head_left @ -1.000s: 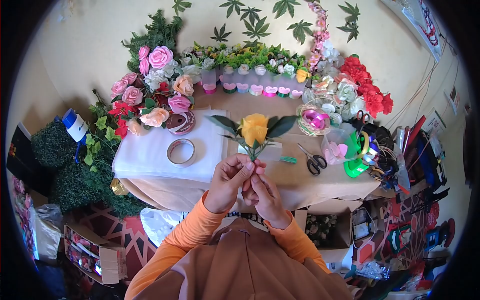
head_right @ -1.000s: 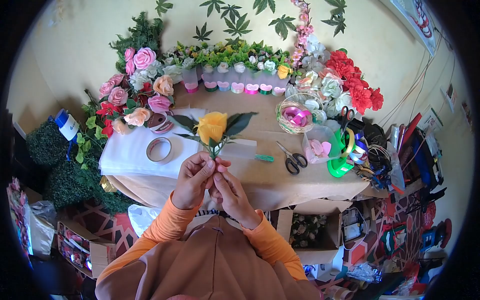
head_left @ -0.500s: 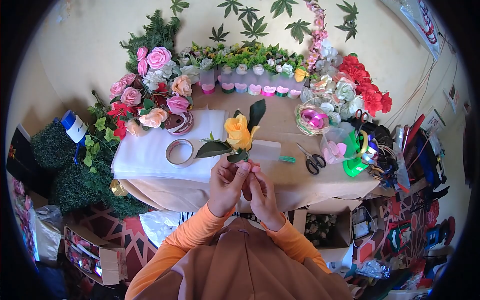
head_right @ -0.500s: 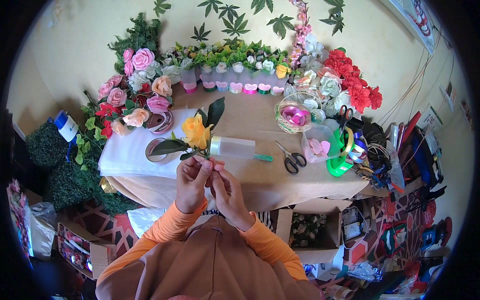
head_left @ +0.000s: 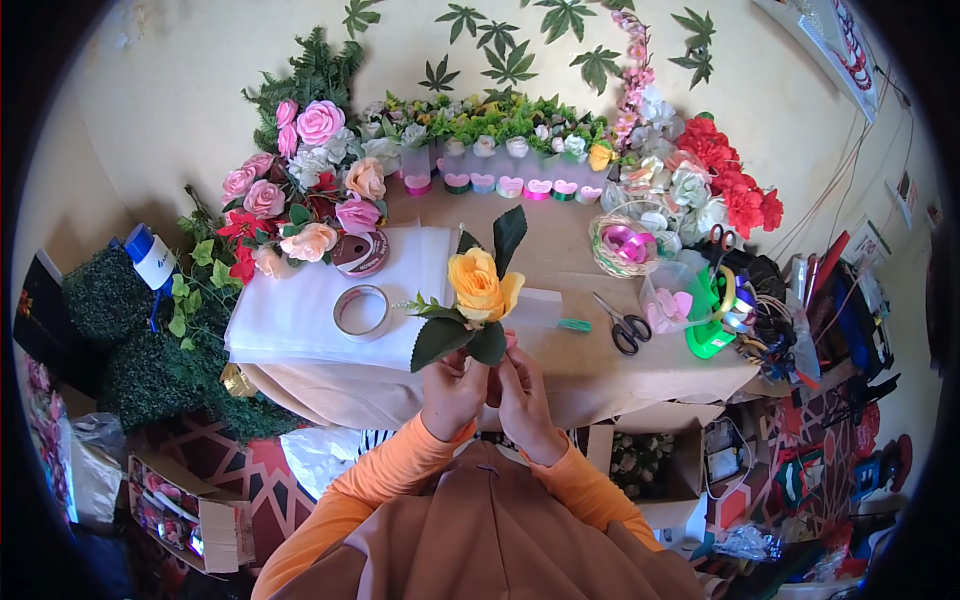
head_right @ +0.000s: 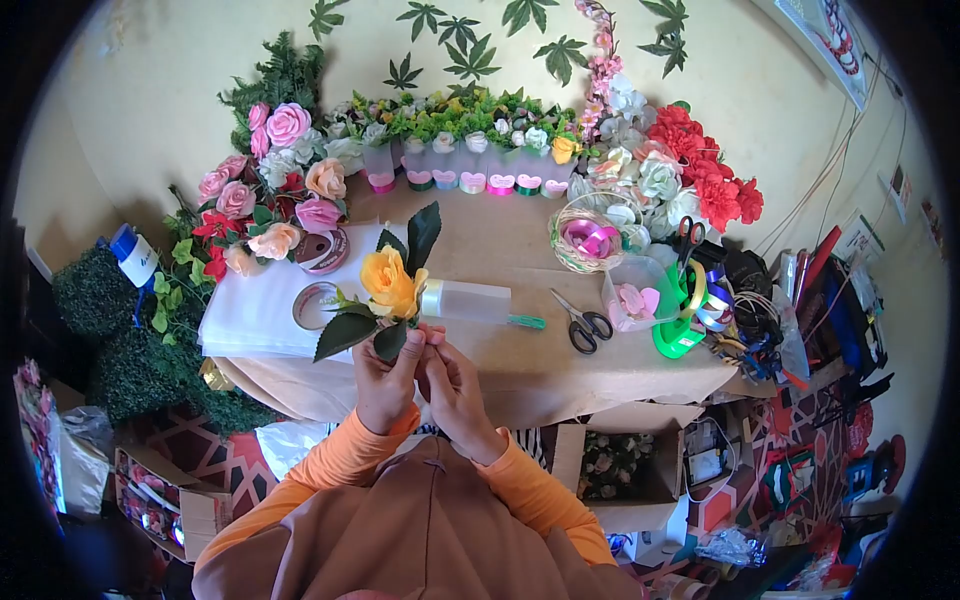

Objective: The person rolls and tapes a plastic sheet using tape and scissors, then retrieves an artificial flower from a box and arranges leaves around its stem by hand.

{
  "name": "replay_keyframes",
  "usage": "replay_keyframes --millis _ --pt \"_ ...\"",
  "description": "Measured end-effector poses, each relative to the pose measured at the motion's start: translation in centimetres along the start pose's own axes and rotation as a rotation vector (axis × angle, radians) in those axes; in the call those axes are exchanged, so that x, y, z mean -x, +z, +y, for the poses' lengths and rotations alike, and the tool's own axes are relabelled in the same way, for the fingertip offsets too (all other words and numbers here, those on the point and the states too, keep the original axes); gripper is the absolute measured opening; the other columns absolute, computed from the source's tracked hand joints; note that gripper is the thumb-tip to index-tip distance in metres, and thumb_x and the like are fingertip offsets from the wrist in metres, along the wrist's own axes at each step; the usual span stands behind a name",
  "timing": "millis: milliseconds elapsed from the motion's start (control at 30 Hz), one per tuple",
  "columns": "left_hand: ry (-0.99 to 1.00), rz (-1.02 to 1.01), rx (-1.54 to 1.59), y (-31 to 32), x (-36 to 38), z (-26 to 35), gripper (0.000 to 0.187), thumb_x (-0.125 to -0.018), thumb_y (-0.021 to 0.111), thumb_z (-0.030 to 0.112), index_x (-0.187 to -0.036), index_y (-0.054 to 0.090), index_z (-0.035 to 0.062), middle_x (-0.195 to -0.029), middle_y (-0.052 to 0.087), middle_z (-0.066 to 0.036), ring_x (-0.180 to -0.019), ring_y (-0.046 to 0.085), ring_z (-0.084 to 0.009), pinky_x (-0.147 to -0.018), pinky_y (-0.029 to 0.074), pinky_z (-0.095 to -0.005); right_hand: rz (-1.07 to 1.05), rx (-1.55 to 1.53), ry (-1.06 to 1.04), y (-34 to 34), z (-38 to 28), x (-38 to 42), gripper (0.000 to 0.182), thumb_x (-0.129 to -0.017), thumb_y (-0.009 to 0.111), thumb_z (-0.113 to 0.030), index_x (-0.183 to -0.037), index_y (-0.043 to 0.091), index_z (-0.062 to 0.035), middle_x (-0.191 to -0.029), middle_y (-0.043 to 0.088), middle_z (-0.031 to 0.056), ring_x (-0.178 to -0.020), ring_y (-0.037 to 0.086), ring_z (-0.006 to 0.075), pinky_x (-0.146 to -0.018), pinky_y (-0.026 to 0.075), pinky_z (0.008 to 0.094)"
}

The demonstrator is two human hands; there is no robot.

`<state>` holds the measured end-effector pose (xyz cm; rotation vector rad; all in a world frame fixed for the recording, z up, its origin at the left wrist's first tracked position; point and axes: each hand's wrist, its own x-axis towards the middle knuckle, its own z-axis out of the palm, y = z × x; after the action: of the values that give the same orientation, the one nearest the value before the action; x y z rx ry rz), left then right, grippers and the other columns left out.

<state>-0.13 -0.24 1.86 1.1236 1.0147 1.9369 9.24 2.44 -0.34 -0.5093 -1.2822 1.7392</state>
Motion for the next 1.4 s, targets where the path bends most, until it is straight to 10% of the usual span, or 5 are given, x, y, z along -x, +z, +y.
replay_keyframes --millis 900,1400 --pt "0.287 -0.035 -0.360 -1.8 0.3 -3.2 0.018 -0.071 0.060 -0.006 -0.088 0.055 -0.0042 -0.076 0.060 -0.005 -0.069 0.054 -0.0084 -0.060 0.044 -0.0222 0.063 -0.118 0.091 0.0 0.4 -0.4 0.017 -0.094 0.043 -0.020 -0.098 0.053 -0.0072 -0.066 0.040 -0.0085 -0.052 0.031 -0.0009 -0.045 0.023 0.0166" --pt "0.111 0.057 -0.218 -0.3 -0.8 -0.1 0.008 -0.082 0.058 0.003 -0.084 0.057 -0.0047 -0.079 0.065 -0.011 -0.074 0.059 -0.0108 -0.068 0.047 -0.0227 -0.101 -0.274 0.277 -0.4 -1.0 -0.8 0.022 -0.096 0.039 -0.025 -0.090 0.052 -0.0094 -0.060 0.039 -0.0086 -0.047 0.032 0.0008 -0.042 0.024 0.0173"
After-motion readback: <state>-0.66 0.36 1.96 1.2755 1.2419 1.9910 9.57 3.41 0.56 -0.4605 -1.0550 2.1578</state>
